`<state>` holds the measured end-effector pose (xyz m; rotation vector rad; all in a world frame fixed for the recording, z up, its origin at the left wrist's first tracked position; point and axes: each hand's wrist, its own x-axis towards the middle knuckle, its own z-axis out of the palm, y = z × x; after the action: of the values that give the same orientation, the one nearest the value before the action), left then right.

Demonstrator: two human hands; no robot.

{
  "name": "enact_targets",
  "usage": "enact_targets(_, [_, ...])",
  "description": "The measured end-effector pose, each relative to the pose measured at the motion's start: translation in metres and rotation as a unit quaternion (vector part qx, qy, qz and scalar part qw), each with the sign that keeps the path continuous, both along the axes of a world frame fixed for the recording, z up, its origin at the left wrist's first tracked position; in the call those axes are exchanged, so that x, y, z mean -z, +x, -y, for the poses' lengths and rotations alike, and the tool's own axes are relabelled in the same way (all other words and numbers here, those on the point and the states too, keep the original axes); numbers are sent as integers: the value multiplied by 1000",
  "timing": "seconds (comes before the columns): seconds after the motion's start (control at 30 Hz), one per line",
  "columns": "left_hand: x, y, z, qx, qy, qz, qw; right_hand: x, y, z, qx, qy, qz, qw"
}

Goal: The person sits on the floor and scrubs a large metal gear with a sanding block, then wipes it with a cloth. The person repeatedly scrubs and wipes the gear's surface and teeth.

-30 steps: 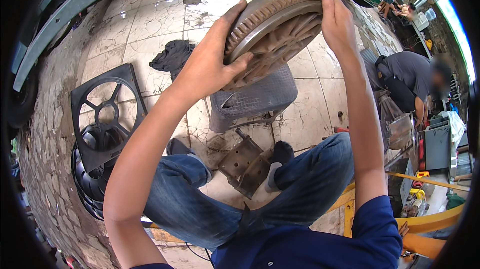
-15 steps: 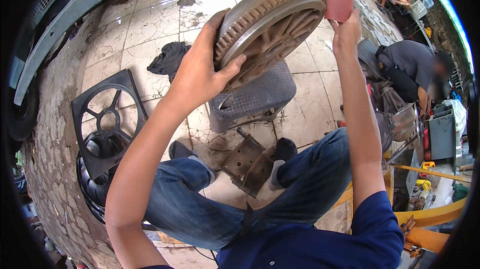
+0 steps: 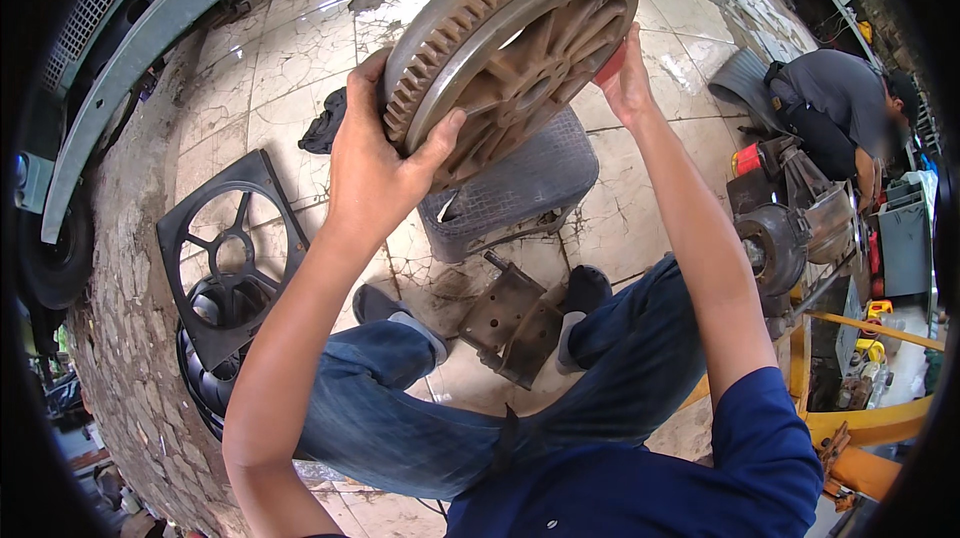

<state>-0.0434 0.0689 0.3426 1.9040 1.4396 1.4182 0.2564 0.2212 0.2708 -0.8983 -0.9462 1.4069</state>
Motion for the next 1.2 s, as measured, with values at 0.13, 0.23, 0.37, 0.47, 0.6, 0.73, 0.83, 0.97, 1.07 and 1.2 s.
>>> enact_targets(0.13, [5,6,-5,-5,-34,109,993,10,2,7,-39,20,11,999])
enact_targets(0.23, [2,9,-12,-8,-31,193,981,11,-3,6,-9,22,59,998])
enact_targets(0.37, [-4,14,-14,-20,-20,195,980,15,-13,1,39,33,63,997])
enact_targets(0.47, [-6,16,-17,-23,-14,191,981,20,-16,1,61,34,72,995])
enact_targets(0.6, [-12,18,-20,-27,-15,192,981,20,-13,2,88,16,104,991])
enact_targets(0.73, [-15,20,-20,-70,-43,185,979,13,-9,13,124,-28,173,977])
enact_targets(0.83, [-17,19,-17,-83,-114,213,967,-3,-4,32,122,-65,250,958])
enact_targets(0.97, [-13,22,-15,-96,-210,251,940,-9,22,40,87,-107,336,932])
enact_targets(1.07, [-5,22,-13,-89,-262,267,923,-5,23,47,63,-134,371,917])
enact_targets(1.2, [3,26,-18,-80,-319,262,907,8,32,52,56,-172,378,908])
